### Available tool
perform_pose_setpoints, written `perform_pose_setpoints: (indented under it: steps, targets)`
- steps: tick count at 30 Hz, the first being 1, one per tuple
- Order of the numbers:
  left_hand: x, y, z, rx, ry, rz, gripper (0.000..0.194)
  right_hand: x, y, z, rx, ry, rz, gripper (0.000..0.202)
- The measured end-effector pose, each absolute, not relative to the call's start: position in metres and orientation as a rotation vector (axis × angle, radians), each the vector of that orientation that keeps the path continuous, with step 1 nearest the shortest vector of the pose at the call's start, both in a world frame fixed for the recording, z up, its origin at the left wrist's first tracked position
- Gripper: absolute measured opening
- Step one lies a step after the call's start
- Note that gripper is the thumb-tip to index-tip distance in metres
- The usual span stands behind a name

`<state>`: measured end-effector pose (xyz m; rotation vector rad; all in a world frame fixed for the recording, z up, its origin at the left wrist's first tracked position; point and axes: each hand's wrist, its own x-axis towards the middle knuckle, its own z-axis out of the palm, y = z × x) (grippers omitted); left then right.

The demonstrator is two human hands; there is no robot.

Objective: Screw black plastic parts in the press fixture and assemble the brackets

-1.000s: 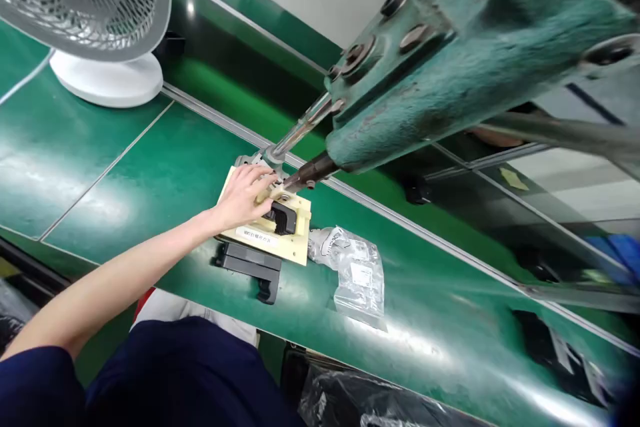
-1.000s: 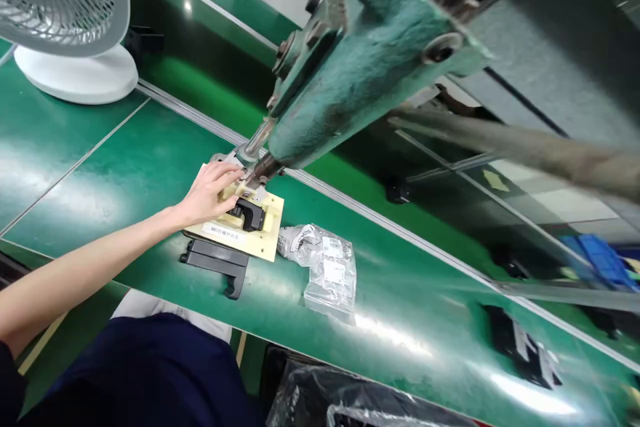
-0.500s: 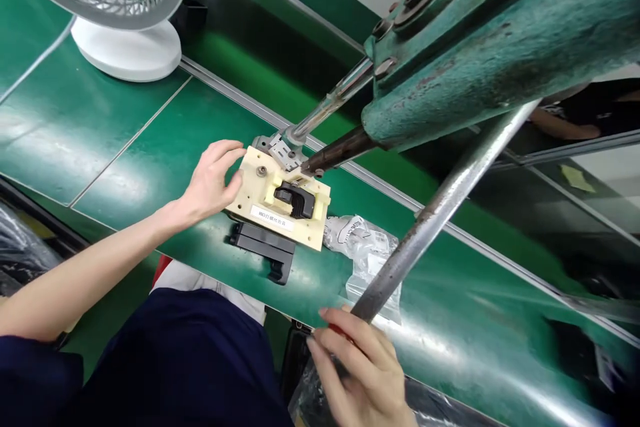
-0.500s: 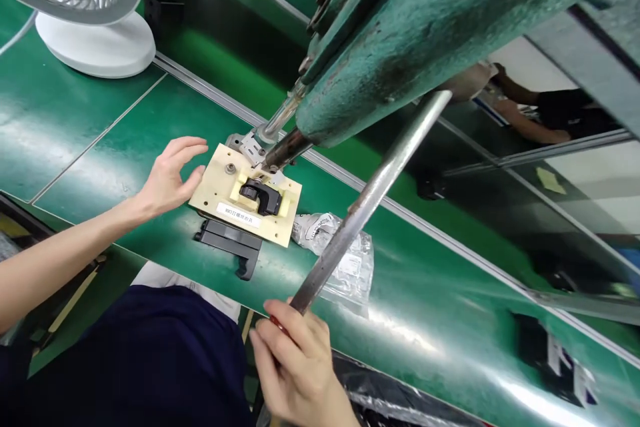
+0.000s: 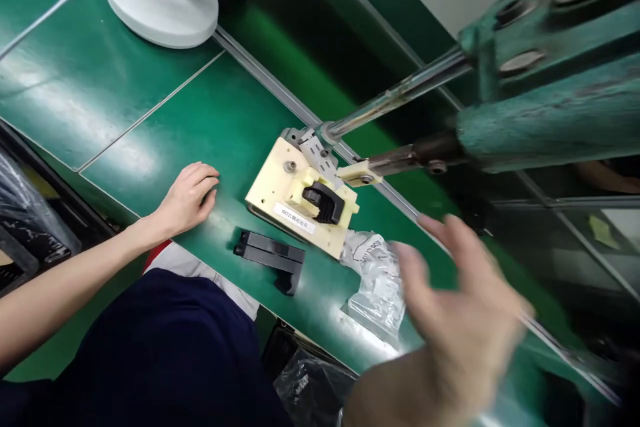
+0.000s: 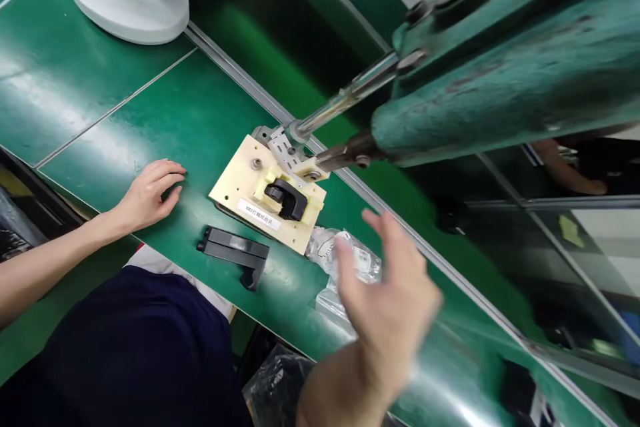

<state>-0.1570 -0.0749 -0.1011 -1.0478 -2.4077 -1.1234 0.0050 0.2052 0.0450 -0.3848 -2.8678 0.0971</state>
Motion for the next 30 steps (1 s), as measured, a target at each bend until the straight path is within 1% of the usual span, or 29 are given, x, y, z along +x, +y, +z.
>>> perform_pose_setpoints:
  steps: [3, 5, 7, 10, 12, 14, 16, 18, 21, 24, 25, 27, 29, 30]
  targets:
    - [-0.157, -0.076, -0.098, -1.03, -2.406, -1.15, 0.017, -0.026, 0.213, 0.009, -0.249, -2.94, 0.367, 0.061]
    - [-0.153, -0.076, -0.094, -1.005, -2.392, -1.206, 0.018, -0.036, 0.215, -0.012, -0.192, -2.884, 0.57, 0.057]
    - [-0.141, -0.074, -0.088, -1.017, -2.372, -1.309, 0.02, -0.041, 0.217, -0.022, -0.188, -2.746, 0.728, 0.05]
    - [-0.115, -0.068, -0.078, -1.173, -2.374, -1.458, 0.026, -0.042, 0.219, -0.014, -0.147, -2.528, 0.974, 0.049]
    - [-0.098, -0.063, -0.074, -1.313, -2.406, -1.471, 0.04, -0.039, 0.218, -0.001, -0.134, -2.407, 1.09, 0.049]
    - [-0.086, -0.059, -0.071, -1.394, -2.428, -1.43, 0.054, -0.03, 0.213, 0.009, -0.213, -2.269, 1.246, 0.048]
    - [-0.08, -0.055, -0.068, -1.418, -2.401, -1.392, 0.062, -0.015, 0.203, 0.012, -0.381, -2.055, 1.54, 0.036]
    - [-0.075, -0.053, -0.061, -1.398, -2.328, -1.427, 0.062, 0.005, 0.188, 0.006, -0.557, -1.81, 1.89, 0.026]
    - [-0.069, -0.051, -0.043, -1.362, -2.3, -1.603, 0.061, 0.033, 0.156, -0.008, -0.659, -1.539, 2.352, 0.028]
    - [-0.061, -0.047, -0.023, -1.418, -2.437, -1.838, 0.061, 0.049, 0.122, -0.018, -0.563, -1.346, 2.65, 0.032]
    - [-0.059, -0.045, -0.018, -1.456, -2.476, -1.922, 0.06, 0.052, 0.113, -0.02, -0.516, -1.327, 2.692, 0.033]
    - [-0.054, -0.04, -0.013, -1.517, -2.512, -2.088, 0.056, 0.054, 0.1, -0.021, -0.457, -1.433, 2.612, 0.033]
    - [-0.051, -0.036, -0.013, -1.495, -2.512, -2.171, 0.053, 0.054, 0.094, -0.02, -0.44, -1.756, 2.357, 0.032]
    - [-0.049, -0.035, -0.014, -1.457, -2.51, -2.159, 0.052, 0.054, 0.094, -0.02, -0.44, -1.938, 2.199, 0.03]
